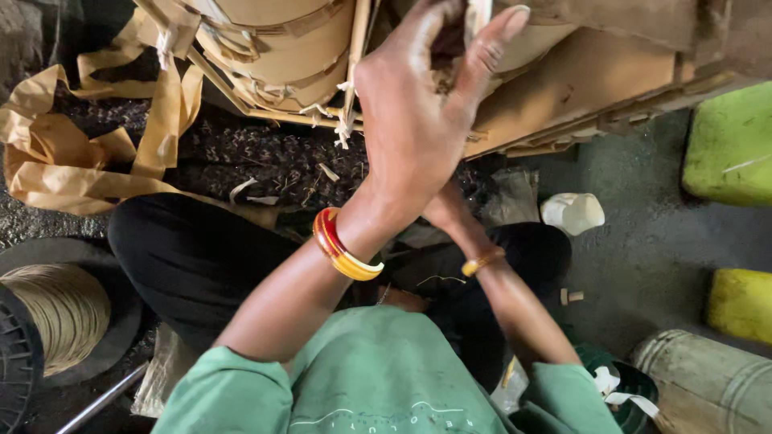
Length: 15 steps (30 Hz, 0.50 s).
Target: The person sits on the floor and ties white straps around a wooden rack structure using both hands. They repeatedly pull, knot, and adjust the straps to secure the wooden components.
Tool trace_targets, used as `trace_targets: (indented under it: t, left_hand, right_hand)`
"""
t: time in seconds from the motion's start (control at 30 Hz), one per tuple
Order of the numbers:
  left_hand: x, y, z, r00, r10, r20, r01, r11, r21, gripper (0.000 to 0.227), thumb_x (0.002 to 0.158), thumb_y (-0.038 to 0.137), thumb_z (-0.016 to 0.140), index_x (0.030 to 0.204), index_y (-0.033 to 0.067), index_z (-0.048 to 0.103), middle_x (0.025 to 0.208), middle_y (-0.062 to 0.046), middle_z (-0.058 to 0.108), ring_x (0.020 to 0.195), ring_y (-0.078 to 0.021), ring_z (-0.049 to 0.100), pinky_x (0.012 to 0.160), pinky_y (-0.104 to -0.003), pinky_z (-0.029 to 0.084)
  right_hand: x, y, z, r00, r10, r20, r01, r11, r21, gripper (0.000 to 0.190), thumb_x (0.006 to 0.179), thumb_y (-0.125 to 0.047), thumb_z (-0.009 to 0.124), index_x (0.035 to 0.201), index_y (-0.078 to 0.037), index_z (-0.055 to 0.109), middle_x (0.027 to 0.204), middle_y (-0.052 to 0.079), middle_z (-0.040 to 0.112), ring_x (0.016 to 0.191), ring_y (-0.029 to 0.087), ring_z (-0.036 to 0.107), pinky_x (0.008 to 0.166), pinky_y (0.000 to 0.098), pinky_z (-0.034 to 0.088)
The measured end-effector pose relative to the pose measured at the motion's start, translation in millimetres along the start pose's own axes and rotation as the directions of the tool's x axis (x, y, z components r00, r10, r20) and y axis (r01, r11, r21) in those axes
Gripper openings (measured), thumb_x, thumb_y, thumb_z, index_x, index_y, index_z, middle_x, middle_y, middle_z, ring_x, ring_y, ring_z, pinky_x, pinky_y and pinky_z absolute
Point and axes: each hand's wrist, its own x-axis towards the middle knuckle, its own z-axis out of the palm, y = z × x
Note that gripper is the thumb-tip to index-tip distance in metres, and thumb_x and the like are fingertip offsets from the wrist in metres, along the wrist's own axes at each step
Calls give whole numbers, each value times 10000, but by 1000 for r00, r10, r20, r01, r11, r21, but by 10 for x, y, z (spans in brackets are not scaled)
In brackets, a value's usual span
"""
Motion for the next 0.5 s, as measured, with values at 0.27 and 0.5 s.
trace_targets:
  t: [0.27, 0.5]
  left_hand:
    - [19, 86, -61, 933, -278, 229, 354, 824, -443, 239, 1080, 214, 606, 1095, 16, 738, 837, 59, 651, 717, -13, 540, 655, -223, 459]
    - [52, 176, -237, 987, -47, 150, 29, 992, 122, 171, 1053, 145, 647, 1173, 37, 702, 735, -147, 613, 598, -222, 532, 572, -325, 466]
  right_hand:
    - [-11, 397, 391, 883, 38, 467, 183, 890, -418, 788, 689, -143, 772, 1426, -73, 501, 1595, 235, 302, 1439, 472, 257, 1124, 636, 247]
    - [-310, 186, 578, 968, -174, 182, 252, 697, -671, 663, 703, -95, 736, 1314, 54, 527, 1223, 219, 540, 1163, 411, 528, 978, 537, 442]
